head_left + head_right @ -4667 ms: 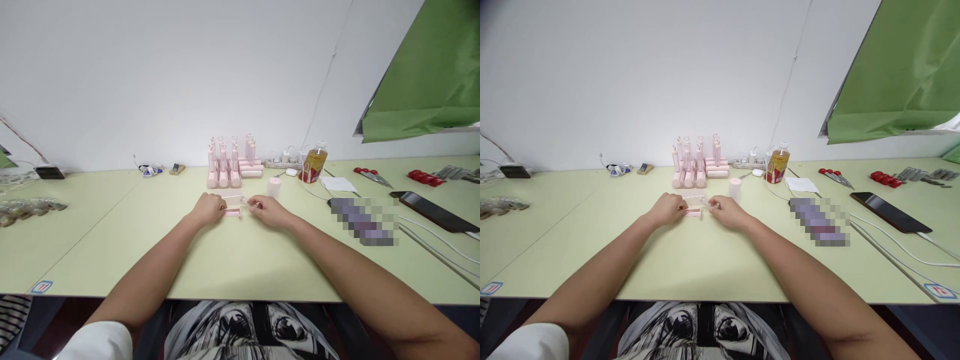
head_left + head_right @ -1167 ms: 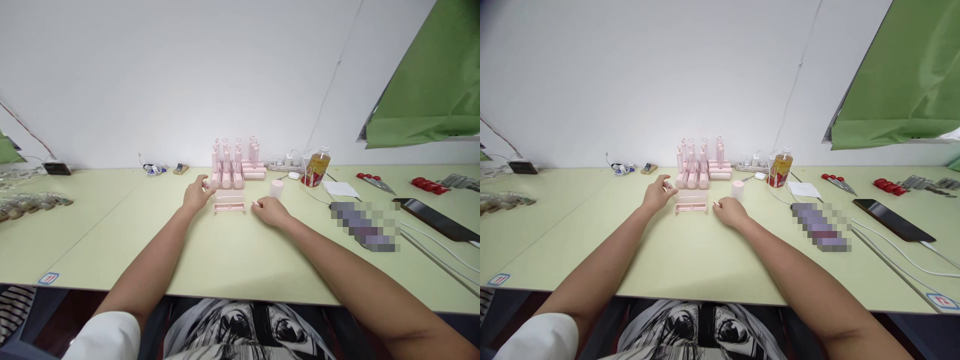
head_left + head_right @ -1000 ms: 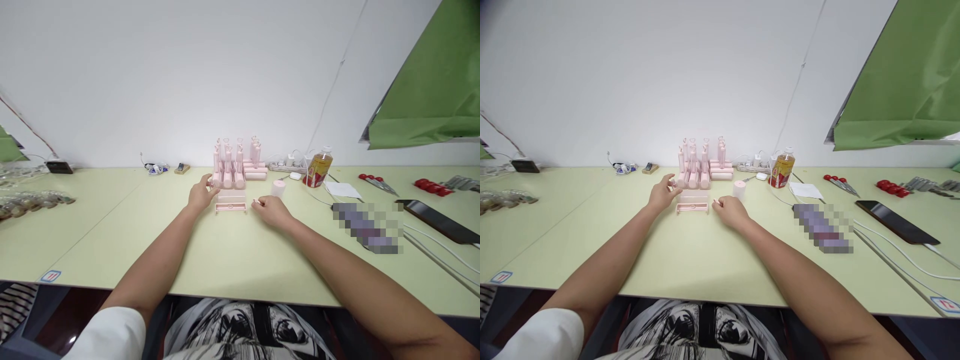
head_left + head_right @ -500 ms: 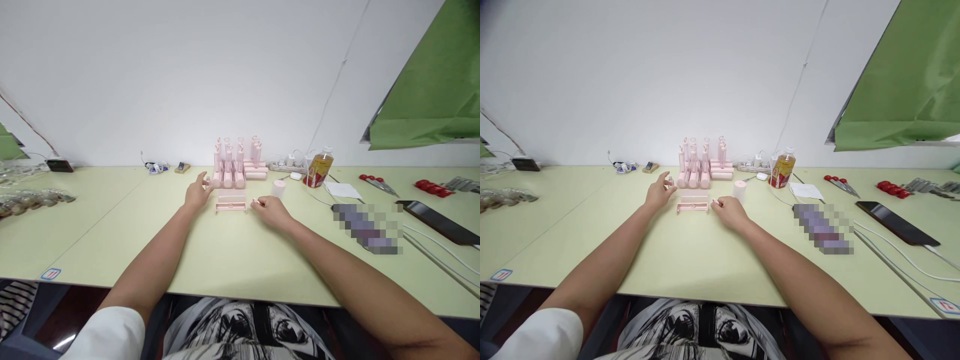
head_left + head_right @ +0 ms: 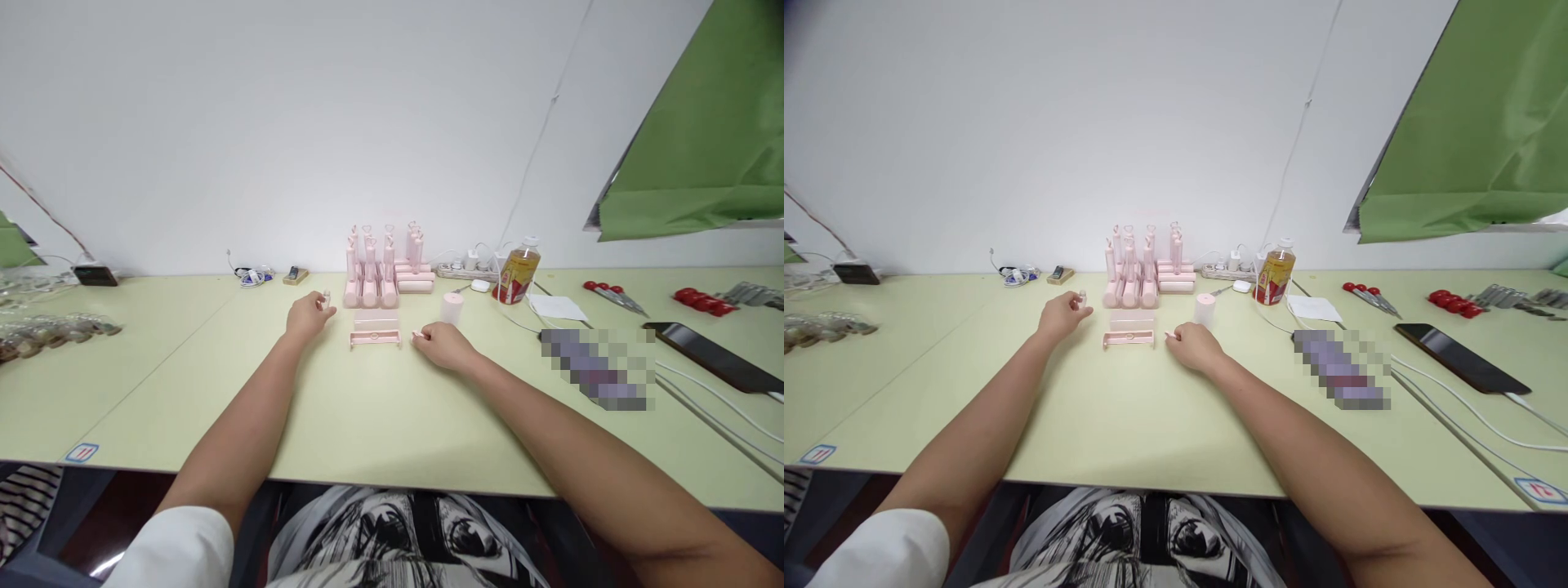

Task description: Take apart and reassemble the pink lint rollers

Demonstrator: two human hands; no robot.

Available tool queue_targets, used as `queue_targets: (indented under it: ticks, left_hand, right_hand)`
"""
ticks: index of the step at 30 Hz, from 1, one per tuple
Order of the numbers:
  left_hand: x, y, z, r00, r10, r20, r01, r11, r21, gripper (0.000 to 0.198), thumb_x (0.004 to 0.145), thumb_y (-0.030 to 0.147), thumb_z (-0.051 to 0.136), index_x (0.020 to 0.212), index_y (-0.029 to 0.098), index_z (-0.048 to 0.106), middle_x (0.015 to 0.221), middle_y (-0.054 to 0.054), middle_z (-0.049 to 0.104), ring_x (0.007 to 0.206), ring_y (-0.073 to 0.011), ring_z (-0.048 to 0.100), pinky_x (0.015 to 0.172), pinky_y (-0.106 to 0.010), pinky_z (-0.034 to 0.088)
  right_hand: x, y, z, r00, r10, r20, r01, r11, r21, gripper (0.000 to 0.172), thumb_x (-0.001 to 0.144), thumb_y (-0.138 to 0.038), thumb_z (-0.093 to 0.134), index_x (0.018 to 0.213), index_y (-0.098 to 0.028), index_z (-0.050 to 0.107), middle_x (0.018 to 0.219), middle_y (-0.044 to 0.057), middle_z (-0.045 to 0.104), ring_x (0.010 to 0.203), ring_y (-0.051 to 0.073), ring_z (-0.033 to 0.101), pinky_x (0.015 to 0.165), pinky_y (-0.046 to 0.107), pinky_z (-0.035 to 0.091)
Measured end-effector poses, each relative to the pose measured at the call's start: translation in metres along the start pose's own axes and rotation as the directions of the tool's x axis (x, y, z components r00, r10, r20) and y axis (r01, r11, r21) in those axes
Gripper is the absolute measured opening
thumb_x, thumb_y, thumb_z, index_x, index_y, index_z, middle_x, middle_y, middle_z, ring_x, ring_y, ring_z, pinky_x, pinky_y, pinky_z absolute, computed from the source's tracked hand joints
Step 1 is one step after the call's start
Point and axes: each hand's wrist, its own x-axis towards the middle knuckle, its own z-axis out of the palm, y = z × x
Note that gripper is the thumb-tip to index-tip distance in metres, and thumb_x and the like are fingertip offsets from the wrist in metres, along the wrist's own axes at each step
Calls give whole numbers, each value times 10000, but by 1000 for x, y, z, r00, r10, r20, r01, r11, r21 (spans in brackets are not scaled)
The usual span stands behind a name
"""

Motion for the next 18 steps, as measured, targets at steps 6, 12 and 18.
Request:
queue_targets:
  ticks: [6,12,18]
  left_hand:
    - [-5,-1,-8,964,-134,230,115,989,97,341,655,463,707,890,217,676,648,-62,711,707,-256,688,611,-314,463]
    - [-6,1,-7,948,-175,265,145,981,130,241,712,452,624,750,217,655,574,-75,691,723,-271,688,670,-352,484]
    - [-6,0,-7,950,-194,244,164,976,140,387,775,564,542,884,209,648,574,-86,683,795,-300,686,706,-375,480]
  right_hand:
    - [1,1,-2,999,36,30,-34,998,-44,349,854,-380,519,565,-195,458,555,26,519,512,141,412,509,285,224]
    - [0,0,-4,995,74,62,-70,995,-66,296,815,-345,545,568,-195,480,566,26,536,512,143,439,512,286,229]
    - [-8,-3,-16,988,100,118,-91,993,-73,388,766,-421,607,507,-201,418,500,-3,449,471,125,381,493,284,208]
